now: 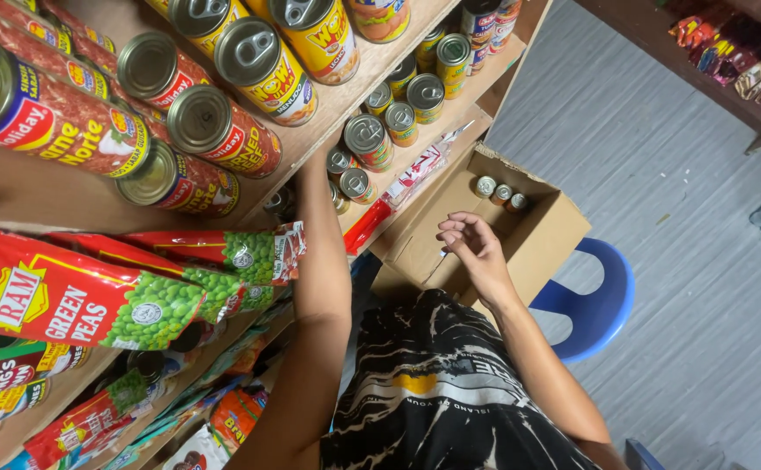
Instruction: Placing canned goods from a cardboard box onto store shelves.
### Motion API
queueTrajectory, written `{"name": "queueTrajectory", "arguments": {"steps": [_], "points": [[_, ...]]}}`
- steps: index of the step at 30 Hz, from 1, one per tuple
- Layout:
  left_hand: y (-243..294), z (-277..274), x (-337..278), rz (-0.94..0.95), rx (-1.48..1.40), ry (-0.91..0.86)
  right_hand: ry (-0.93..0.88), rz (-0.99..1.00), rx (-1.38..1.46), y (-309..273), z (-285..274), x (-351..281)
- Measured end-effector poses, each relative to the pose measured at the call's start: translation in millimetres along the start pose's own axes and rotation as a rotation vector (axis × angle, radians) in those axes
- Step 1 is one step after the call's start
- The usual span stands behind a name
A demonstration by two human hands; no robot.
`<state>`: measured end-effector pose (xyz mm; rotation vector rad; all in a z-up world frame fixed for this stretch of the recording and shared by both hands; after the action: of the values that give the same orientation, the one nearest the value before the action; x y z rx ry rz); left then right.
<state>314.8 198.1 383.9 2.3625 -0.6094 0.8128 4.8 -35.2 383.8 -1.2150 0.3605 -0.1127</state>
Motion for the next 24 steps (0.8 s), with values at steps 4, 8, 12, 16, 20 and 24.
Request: {"name": "queueTrajectory", "arguments": {"steps": [4,8,12,16,20,24], "points": [[16.4,-10.0,8.3,-0.025,0.024,-0.024,0.01,-0.001,0.003,-3.1,-0.9,-0.6],[18.5,-9.0,9.0,-0.054,0.048,-0.047,0.001,-0.01,-0.008,-3.5,-0.6,0.2],[17.1,-16.7,6.3,-0.095,0.08,-0.057,-0.012,0.002,-0.007,0.8,3.5,4.4],[11.9,-20.5,-1.3,-0.137,0.112,-0.069,-0.087,-0.118,-0.096,3.8,16.3,9.2],[55.3,-74.8,-25.0,-0.18,-0.041,0.03,-0.108,-0.203,-0.275,13.1,49.8,24.2],[77.7,-89.6,-42.5,-0.424,0.035,-0.323,-0.085,-0.36,-0.591,-12.4,98.7,38.4]]}}
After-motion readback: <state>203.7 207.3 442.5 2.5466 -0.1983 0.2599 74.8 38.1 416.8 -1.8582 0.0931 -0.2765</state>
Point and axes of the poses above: each hand's wrist, its own x-axis towards the middle knuckle, its own z-axis out of the palm, y = z × x, the point moved 10 cm from there along x, towards the middle knuckle, and after that the axes turned 7 degrees about y, right-handed, at the moved point
